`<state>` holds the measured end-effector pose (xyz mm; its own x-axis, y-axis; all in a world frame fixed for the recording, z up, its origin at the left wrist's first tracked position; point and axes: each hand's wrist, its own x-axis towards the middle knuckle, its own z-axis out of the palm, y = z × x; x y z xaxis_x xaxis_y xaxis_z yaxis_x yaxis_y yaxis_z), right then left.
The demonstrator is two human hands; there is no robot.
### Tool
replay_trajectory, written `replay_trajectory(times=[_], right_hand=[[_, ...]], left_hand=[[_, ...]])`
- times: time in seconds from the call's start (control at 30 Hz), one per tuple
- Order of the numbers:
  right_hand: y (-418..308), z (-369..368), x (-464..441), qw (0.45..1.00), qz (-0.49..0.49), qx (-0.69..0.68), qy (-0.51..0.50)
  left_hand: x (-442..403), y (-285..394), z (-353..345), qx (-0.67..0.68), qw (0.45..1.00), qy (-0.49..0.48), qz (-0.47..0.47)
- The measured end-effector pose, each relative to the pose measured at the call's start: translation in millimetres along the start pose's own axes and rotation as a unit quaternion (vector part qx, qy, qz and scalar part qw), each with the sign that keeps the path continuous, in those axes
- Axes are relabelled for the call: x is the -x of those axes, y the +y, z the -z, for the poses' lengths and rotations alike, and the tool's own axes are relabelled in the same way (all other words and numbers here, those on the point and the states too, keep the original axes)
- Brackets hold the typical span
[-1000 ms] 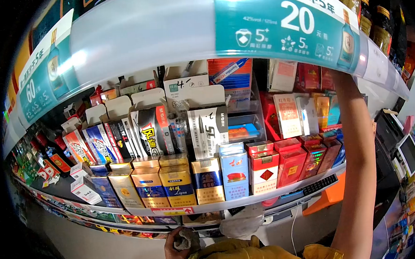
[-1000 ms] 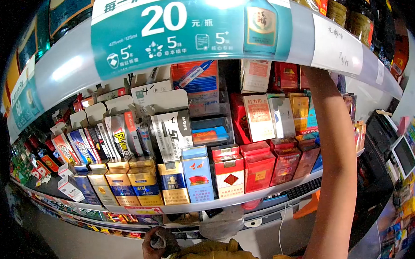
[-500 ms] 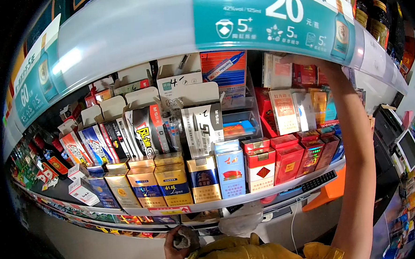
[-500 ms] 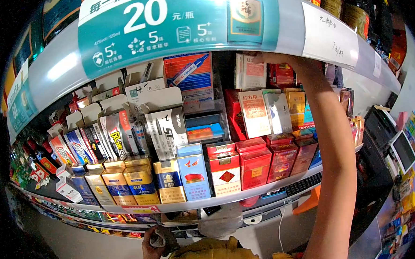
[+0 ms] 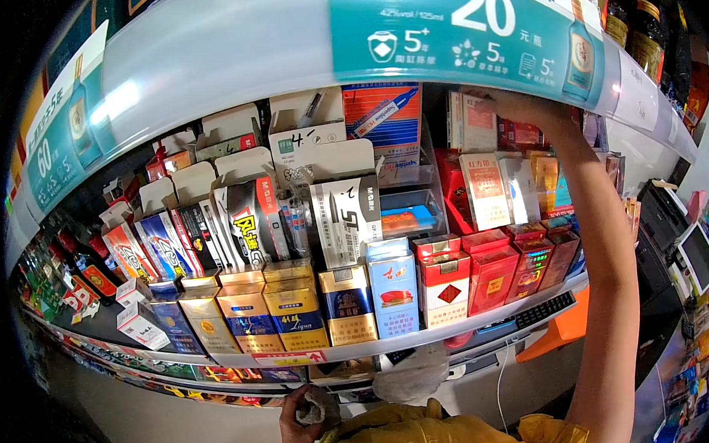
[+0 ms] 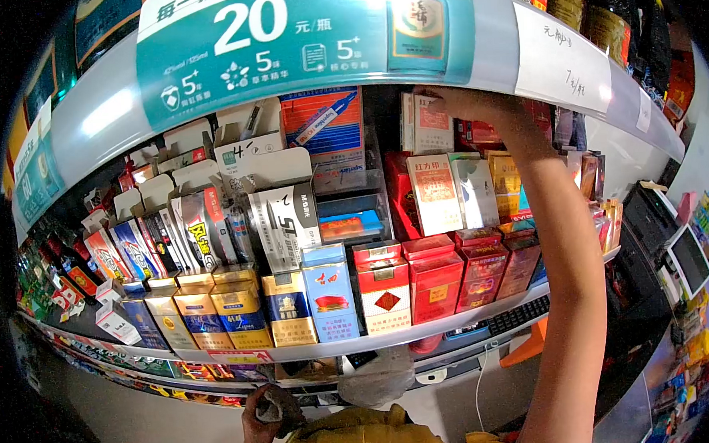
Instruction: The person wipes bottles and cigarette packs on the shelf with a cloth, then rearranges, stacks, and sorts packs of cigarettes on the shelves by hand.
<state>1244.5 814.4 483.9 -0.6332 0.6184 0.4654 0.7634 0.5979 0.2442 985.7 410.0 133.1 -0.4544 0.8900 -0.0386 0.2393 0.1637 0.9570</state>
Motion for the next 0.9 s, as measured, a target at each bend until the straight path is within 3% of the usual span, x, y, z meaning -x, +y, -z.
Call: replay_trajectory(times=[0.1, 0.2, 0.4, 0.57, 0.63, 0.8, 0.9], right_hand=[[13.8, -17.5, -6.4, 0.997, 0.065, 0.027, 0.014], [7.5, -14.1, -4.6, 0.999, 0.012, 0.045, -0.006], [22.2, -33.2, -14.0, 0.998, 0.028, -0.051, -0.013], [14.9, -26.3, -5.5, 0.996, 0.028, -0.076, 0.042], [-0.4, -13.3, 2.0, 0.998, 0.054, -0.013, 0.041], [-29.0, -14.1, -2.0, 0.952, 0.234, 0.194, -0.025], [-30.7, -30.4, 0.8, 0.950, 0.245, 0.193, -0.017]], left_hand=[[-1.6, -15.5, 1.7, -0.028, 0.999, 0.004, -0.021], [-1.0, -14.8, -0.3, -0.003, 1.000, 0.010, -0.027], [-0.9, -13.5, 0.8, 0.018, 1.000, 0.002, -0.024], [0.9, -15.8, 1.6, 0.041, 0.998, -0.002, -0.036], [1.4, -16.1, 1.6, 0.040, 0.998, -0.004, -0.042], [3.4, -13.6, 2.6, 0.016, 0.999, -0.006, -0.037], [4.4, -12.2, 2.3, 0.000, 0.999, -0.001, -0.033]])
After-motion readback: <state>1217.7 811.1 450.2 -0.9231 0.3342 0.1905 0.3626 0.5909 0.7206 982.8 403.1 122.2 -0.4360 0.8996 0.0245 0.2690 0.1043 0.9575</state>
